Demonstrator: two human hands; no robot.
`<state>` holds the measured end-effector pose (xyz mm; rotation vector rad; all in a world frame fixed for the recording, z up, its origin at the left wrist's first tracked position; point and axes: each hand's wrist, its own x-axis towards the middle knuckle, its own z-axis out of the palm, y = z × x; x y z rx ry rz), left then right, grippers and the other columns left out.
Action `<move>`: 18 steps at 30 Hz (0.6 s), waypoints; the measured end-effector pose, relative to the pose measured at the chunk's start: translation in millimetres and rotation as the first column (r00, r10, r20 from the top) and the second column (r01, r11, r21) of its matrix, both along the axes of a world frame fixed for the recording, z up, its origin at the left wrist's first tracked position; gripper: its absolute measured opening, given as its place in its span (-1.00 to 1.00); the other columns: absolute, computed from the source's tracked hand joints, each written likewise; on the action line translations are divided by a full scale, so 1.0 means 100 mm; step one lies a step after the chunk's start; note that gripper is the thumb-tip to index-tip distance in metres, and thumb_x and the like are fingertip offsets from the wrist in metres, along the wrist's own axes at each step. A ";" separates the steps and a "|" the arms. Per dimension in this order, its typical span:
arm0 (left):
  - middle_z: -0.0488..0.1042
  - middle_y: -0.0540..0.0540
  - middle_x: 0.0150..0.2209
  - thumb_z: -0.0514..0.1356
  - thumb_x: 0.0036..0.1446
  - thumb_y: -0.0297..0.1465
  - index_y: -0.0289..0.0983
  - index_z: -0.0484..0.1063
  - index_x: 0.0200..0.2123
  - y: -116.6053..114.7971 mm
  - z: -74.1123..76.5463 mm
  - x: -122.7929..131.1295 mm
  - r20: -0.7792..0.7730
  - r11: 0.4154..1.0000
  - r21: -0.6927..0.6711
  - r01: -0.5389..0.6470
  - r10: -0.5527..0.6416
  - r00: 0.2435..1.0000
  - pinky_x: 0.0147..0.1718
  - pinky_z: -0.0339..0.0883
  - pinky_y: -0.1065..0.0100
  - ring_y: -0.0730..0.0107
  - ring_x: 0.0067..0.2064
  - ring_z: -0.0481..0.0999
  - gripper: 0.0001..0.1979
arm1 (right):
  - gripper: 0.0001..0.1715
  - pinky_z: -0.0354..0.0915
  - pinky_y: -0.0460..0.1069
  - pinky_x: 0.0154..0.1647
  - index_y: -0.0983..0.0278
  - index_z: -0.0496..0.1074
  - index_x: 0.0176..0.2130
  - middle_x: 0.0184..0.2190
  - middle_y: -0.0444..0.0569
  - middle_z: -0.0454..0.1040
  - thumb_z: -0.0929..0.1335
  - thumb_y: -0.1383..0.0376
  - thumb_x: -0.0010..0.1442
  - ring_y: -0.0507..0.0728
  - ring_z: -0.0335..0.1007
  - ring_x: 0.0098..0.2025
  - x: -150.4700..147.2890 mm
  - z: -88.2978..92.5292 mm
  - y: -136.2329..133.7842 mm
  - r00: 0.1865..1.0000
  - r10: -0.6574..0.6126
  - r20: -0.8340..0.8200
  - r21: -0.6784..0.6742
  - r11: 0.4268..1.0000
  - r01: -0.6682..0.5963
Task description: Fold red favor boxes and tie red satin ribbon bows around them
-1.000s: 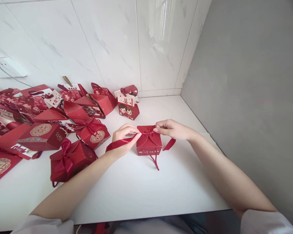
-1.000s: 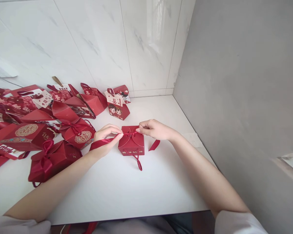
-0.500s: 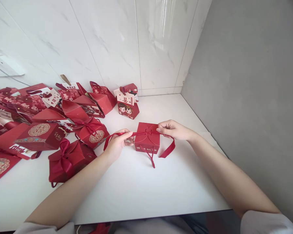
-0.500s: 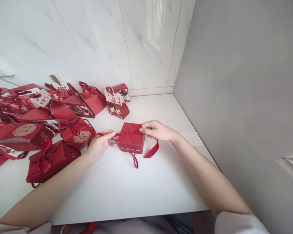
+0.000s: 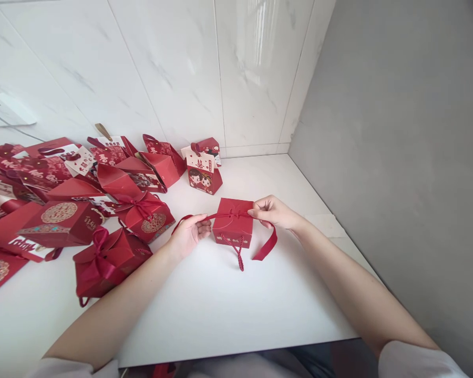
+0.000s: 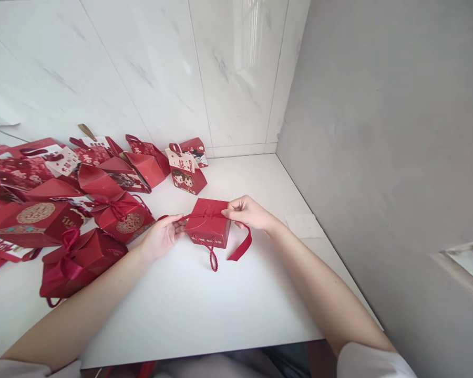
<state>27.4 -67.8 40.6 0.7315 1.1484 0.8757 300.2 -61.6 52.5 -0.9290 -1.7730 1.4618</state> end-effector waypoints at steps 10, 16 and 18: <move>0.36 -0.09 -0.76 0.18 0.07 -0.04 -0.32 0.37 -0.67 -0.03 0.19 -0.23 -0.744 0.838 -0.207 0.504 -0.470 0.476 -0.76 0.08 0.45 0.44 -0.76 0.27 -0.51 | -0.49 0.09 -0.09 -0.55 0.27 0.23 -0.63 -0.78 -0.21 0.29 0.36 0.08 0.21 -0.07 0.06 -0.69 0.00 0.01 -0.03 1.000 0.012 -0.014 -0.026 1.000 -0.013; 0.52 -0.05 -0.25 0.06 0.20 -0.05 -0.22 0.47 -0.26 -0.02 0.47 -0.03 -0.794 0.708 0.391 0.587 -0.062 0.604 -0.36 0.29 0.43 0.38 -0.28 0.47 -0.62 | -0.47 0.07 -0.09 -0.54 0.27 0.22 -0.62 -0.77 -0.21 0.30 0.35 0.06 0.22 -0.07 0.07 -0.68 0.00 -0.01 -0.02 1.000 0.021 -0.016 -0.006 1.000 -0.021; 0.48 -0.04 -0.37 0.11 0.17 -0.04 -0.26 0.45 -0.39 0.02 0.50 0.04 -0.746 0.687 0.314 0.655 -0.249 0.618 -0.36 0.26 0.42 0.39 -0.34 0.43 -0.60 | -0.48 0.07 -0.09 -0.54 0.27 0.23 -0.62 -0.77 -0.21 0.30 0.35 0.04 0.22 -0.07 0.07 -0.68 0.00 -0.03 -0.01 0.999 0.027 -0.022 -0.010 1.000 -0.027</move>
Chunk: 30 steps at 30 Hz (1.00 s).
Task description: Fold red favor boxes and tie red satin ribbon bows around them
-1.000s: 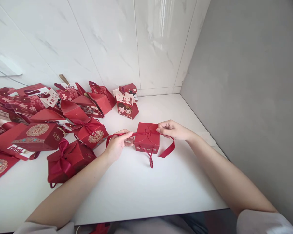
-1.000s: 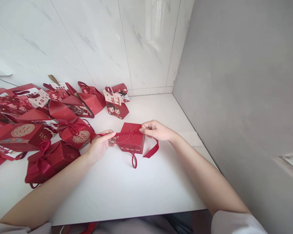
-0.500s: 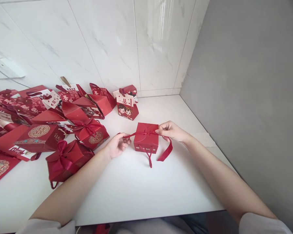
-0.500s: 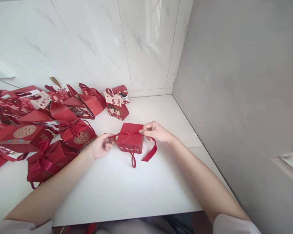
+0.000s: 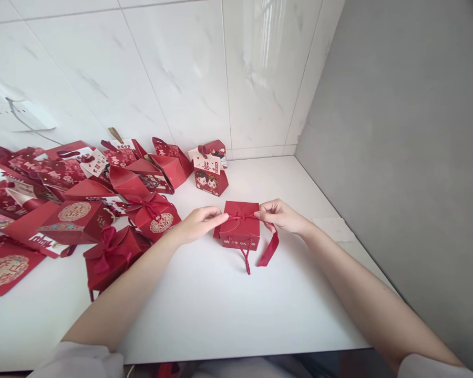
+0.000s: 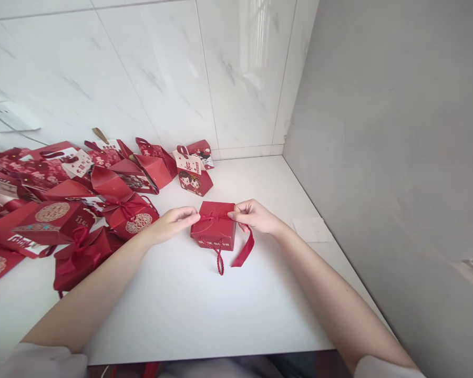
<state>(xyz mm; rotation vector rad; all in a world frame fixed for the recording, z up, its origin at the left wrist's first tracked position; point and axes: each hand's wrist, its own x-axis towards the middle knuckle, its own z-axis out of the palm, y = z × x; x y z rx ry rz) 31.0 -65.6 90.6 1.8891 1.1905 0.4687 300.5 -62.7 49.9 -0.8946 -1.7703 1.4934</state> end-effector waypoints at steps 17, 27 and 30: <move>0.26 0.09 -0.76 0.33 -0.02 -0.09 -0.31 0.53 -0.39 0.22 -0.10 -0.30 0.185 0.867 -0.482 0.128 -0.042 0.982 -0.87 -0.17 0.58 0.67 -0.84 0.07 -0.64 | -0.49 0.06 -0.09 -0.55 0.27 0.23 -0.60 -0.75 -0.21 0.31 0.36 0.03 0.20 -0.07 0.07 -0.67 0.00 0.01 0.00 1.000 0.004 0.002 -0.004 1.000 -0.004; 0.41 -0.07 -0.68 0.32 -0.06 -0.03 -0.27 0.59 -0.41 0.31 -0.17 -0.42 0.209 0.831 -0.497 0.250 -0.165 0.964 -0.80 -0.02 0.51 0.57 -0.77 0.19 -0.61 | -0.49 0.06 -0.10 -0.55 0.27 0.23 -0.60 -0.74 -0.21 0.32 0.35 0.05 0.22 -0.07 0.09 -0.67 -0.06 -0.01 -0.01 0.999 0.046 -0.015 -0.019 0.999 -0.046; 0.54 -0.20 -0.47 0.32 -0.03 -0.08 -0.24 0.64 -0.39 0.29 -0.04 -0.36 0.249 0.854 -0.373 0.363 -0.285 0.926 -0.62 0.28 0.41 0.41 -0.57 0.43 -0.67 | -0.50 0.05 -0.10 -0.56 0.27 0.22 -0.60 -0.75 -0.22 0.32 0.35 0.06 0.22 -0.07 0.09 -0.68 -0.08 -0.01 -0.02 0.998 0.058 -0.004 -0.025 0.998 -0.058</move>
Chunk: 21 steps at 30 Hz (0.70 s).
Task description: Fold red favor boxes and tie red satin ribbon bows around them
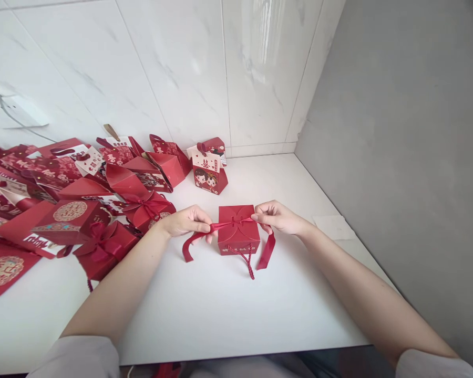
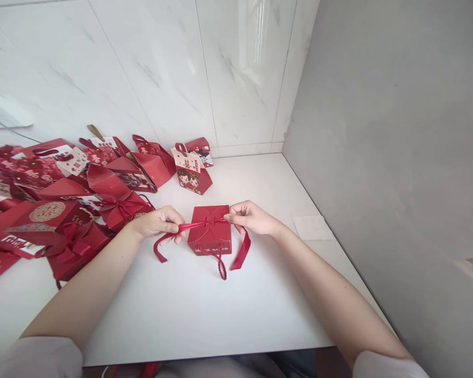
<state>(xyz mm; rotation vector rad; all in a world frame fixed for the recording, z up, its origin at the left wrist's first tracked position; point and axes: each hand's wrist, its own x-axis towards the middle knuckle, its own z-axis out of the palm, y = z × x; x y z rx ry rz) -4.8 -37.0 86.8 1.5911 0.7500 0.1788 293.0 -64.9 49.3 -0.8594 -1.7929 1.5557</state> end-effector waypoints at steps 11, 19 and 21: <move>0.61 -0.27 -0.21 0.29 0.07 -0.15 -0.22 0.64 -0.37 -0.06 0.08 0.28 0.230 0.949 0.275 -0.155 0.091 0.969 -0.11 0.43 0.13 0.16 -0.17 0.57 -0.73 | -0.51 0.04 -0.10 -0.55 0.27 0.20 -0.59 -0.75 -0.23 0.30 0.37 0.07 0.20 -0.07 0.06 -0.67 0.02 -0.02 0.01 1.000 0.010 -0.014 0.003 1.000 -0.010; 0.60 -0.15 -0.30 0.26 0.14 -0.23 -0.23 0.61 -0.38 0.01 0.04 0.44 0.281 0.860 0.472 -0.195 0.063 0.958 0.18 0.16 0.15 0.28 -0.08 0.50 -0.79 | -0.50 0.05 -0.10 -0.54 0.27 0.22 -0.59 -0.74 -0.22 0.31 0.35 0.06 0.23 -0.07 0.08 -0.67 0.05 -0.01 0.03 1.000 -0.024 -0.014 0.018 1.000 0.024; 0.61 -0.12 -0.33 0.24 0.16 -0.25 -0.25 0.57 -0.41 0.02 0.00 0.47 0.289 0.850 0.482 -0.211 0.073 0.954 0.32 -0.14 0.09 0.28 0.00 0.48 -0.79 | -0.50 0.06 -0.10 -0.54 0.27 0.22 -0.59 -0.74 -0.23 0.31 0.35 0.05 0.22 -0.07 0.09 -0.67 0.06 -0.02 0.03 1.000 -0.027 -0.016 0.014 1.000 0.027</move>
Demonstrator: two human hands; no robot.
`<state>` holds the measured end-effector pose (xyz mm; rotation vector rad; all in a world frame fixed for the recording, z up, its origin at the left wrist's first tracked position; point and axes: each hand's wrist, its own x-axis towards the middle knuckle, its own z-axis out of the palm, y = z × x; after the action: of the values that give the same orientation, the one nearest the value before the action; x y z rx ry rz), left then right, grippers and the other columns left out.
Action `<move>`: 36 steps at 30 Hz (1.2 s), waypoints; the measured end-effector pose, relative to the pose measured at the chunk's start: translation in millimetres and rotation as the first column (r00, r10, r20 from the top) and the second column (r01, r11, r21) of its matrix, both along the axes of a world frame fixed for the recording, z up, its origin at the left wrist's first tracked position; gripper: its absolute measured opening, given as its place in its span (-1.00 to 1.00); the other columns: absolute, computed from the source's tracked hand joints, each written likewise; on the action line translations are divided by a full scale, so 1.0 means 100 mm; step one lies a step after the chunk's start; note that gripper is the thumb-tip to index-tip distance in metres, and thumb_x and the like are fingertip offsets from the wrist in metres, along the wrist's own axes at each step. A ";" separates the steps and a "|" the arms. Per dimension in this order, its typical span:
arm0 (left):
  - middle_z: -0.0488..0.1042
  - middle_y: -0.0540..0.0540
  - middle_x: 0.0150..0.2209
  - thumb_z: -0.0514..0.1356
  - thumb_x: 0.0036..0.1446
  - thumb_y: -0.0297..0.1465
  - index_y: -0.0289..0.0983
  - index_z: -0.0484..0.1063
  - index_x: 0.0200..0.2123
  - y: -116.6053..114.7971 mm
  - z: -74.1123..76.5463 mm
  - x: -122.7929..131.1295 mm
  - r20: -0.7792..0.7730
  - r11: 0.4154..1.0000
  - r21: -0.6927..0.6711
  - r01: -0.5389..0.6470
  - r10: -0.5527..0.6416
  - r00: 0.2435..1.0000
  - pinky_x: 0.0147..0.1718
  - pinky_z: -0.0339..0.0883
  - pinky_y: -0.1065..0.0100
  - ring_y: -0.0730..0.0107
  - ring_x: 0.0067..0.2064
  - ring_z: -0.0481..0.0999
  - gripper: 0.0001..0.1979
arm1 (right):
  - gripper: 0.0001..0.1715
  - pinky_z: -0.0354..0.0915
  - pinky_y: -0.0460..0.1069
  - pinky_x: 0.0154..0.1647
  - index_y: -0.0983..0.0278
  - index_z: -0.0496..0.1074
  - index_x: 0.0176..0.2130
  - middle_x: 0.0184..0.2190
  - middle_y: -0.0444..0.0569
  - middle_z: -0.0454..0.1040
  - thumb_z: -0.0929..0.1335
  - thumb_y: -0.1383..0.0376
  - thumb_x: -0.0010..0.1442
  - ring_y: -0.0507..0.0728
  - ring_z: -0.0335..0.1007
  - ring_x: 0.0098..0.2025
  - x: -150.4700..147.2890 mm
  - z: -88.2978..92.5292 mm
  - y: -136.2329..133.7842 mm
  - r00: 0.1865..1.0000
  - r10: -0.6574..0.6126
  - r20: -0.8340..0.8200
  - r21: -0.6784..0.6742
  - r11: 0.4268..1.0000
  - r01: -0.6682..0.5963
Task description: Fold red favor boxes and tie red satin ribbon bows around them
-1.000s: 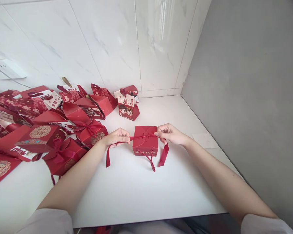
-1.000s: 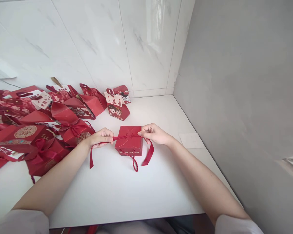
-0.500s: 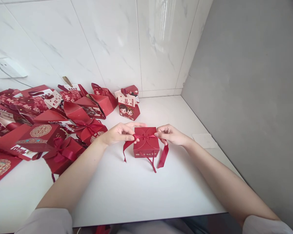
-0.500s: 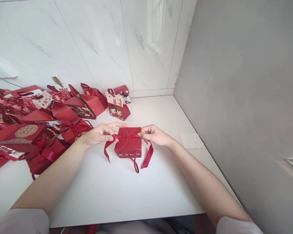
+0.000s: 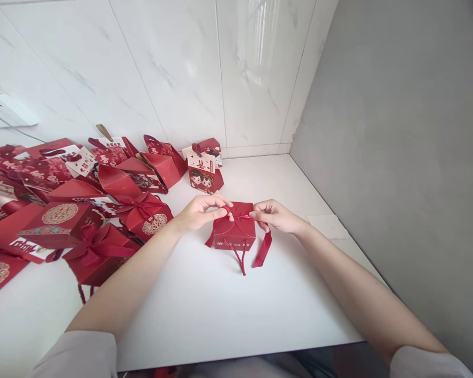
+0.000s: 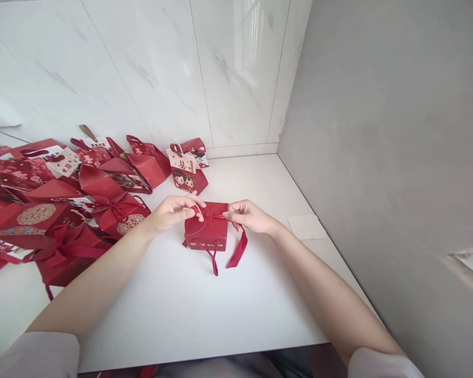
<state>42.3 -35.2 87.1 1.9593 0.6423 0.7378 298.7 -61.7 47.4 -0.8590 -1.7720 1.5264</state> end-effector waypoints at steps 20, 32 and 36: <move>0.55 -0.13 -0.22 0.32 0.06 -0.24 -0.24 0.63 -0.43 -0.04 -0.13 0.13 -0.090 0.991 -0.031 -0.132 0.128 0.988 -0.02 0.32 0.29 0.32 -0.13 0.50 -0.81 | -0.92 0.31 -0.04 -0.44 0.19 0.60 -0.33 -0.42 -0.12 0.49 0.47 0.24 0.12 -0.01 0.33 -0.48 -0.05 0.11 -0.11 0.965 -0.091 -0.246 0.107 0.987 0.120; 0.51 -0.14 -0.19 0.26 0.14 -0.30 -0.26 0.59 -0.22 -0.06 -0.19 0.14 -0.045 0.992 -0.033 -0.123 0.121 0.992 -0.05 0.32 0.27 0.30 -0.11 0.48 -0.80 | -0.81 0.34 0.10 0.03 0.05 0.58 -0.14 -0.12 -0.01 0.43 0.37 0.22 0.25 0.12 0.42 -0.06 -0.40 -0.06 -0.21 0.937 -0.246 -0.248 0.354 0.877 0.324; 0.49 -0.13 -0.18 0.24 0.15 -0.32 -0.25 0.59 -0.23 -0.06 -0.24 0.15 -0.066 0.993 0.020 -0.115 0.116 0.991 0.00 0.29 0.25 0.31 -0.08 0.46 -0.83 | -0.80 0.33 0.09 0.04 0.04 0.57 -0.14 -0.15 -0.03 0.38 0.35 0.21 0.27 0.11 0.38 -0.07 -0.39 -0.05 -0.20 0.949 -0.238 -0.208 0.367 0.880 0.301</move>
<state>56.8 -41.5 63.5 1.9810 0.7980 0.7526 259.8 -81.4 42.1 -0.7229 -1.6803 0.9799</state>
